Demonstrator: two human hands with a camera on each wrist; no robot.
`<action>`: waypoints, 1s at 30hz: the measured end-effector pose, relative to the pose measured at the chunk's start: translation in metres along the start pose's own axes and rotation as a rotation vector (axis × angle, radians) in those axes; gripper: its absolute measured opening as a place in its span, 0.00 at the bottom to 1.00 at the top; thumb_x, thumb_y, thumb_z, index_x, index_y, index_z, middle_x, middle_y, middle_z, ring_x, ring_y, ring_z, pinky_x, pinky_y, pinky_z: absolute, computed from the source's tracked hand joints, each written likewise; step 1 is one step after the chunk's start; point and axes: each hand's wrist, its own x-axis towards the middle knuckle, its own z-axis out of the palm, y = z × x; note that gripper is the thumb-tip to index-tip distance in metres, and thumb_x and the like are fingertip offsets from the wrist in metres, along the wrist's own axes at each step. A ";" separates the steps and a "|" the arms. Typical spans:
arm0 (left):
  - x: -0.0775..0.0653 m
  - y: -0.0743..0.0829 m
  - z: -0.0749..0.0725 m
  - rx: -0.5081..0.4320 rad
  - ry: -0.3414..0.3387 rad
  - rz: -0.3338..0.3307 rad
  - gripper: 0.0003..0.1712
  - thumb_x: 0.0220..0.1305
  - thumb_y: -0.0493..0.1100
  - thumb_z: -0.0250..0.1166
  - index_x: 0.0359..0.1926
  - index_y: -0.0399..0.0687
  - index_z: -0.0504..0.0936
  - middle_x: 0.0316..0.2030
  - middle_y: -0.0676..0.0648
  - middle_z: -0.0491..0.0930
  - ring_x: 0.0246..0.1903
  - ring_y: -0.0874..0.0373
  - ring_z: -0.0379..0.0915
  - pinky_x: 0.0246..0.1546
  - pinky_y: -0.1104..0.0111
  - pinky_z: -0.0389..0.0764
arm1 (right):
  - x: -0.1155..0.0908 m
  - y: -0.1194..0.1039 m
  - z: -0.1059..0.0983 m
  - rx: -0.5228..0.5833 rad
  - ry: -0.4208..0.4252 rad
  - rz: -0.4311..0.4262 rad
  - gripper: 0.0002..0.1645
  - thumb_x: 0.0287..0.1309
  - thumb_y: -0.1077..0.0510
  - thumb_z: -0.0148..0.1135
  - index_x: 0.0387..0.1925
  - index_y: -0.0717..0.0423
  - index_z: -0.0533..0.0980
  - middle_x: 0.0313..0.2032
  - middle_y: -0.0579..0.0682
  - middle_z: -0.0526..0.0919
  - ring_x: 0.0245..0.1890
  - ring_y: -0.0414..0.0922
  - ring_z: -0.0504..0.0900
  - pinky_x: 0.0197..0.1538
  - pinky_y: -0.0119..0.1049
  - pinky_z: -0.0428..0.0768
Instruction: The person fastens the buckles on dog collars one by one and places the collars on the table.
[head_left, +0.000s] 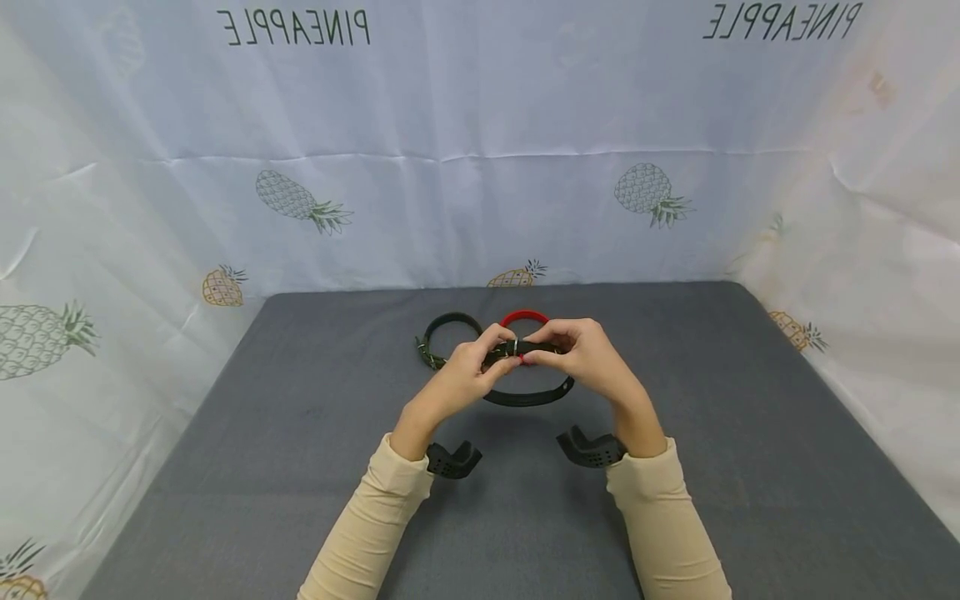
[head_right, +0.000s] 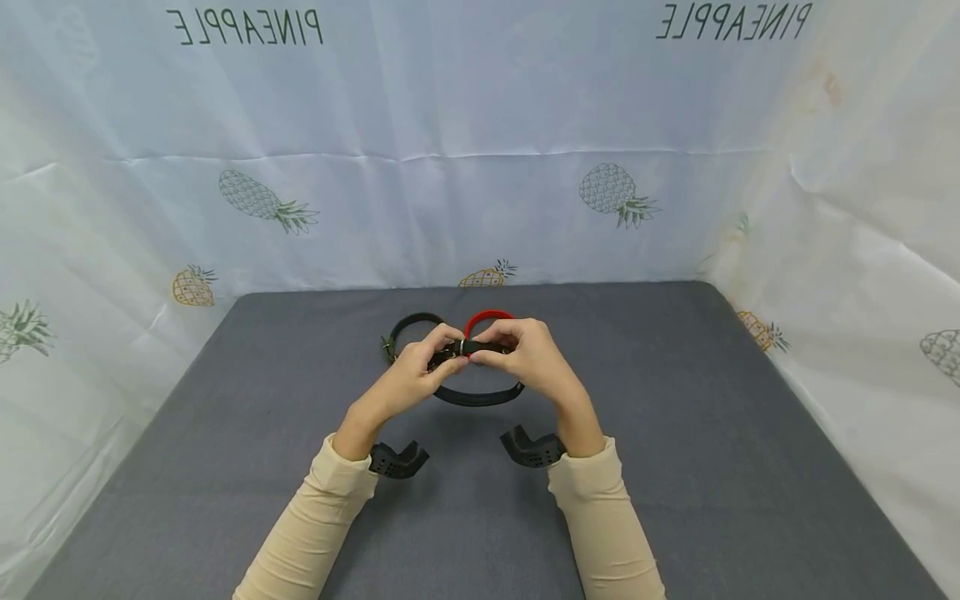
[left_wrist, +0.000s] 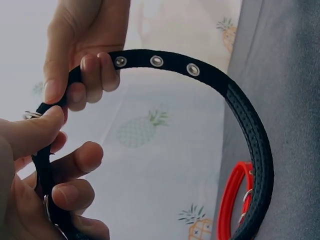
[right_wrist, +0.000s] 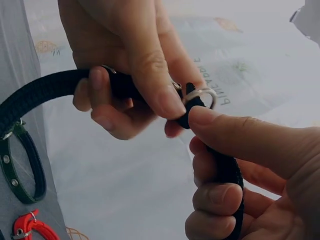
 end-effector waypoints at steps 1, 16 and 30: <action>0.000 0.000 0.000 -0.001 0.000 0.000 0.12 0.71 0.43 0.56 0.51 0.45 0.68 0.32 0.43 0.78 0.22 0.63 0.64 0.27 0.75 0.68 | 0.000 0.000 0.001 0.004 -0.003 0.000 0.10 0.52 0.64 0.69 0.38 0.65 0.83 0.34 0.62 0.86 0.25 0.31 0.81 0.33 0.26 0.80; 0.000 -0.002 -0.001 -0.040 -0.014 0.002 0.10 0.71 0.41 0.55 0.50 0.44 0.68 0.34 0.40 0.80 0.29 0.60 0.73 0.33 0.73 0.74 | 0.003 -0.001 0.009 0.060 -0.019 -0.028 0.17 0.54 0.66 0.67 0.46 0.67 0.76 0.32 0.63 0.84 0.26 0.30 0.80 0.34 0.27 0.78; -0.001 -0.003 -0.004 -0.137 -0.073 -0.047 0.17 0.73 0.41 0.52 0.57 0.38 0.62 0.52 0.37 0.78 0.55 0.45 0.77 0.56 0.58 0.79 | 0.004 -0.001 0.011 0.065 0.014 -0.016 0.13 0.58 0.63 0.65 0.45 0.62 0.76 0.32 0.60 0.81 0.26 0.36 0.74 0.31 0.29 0.74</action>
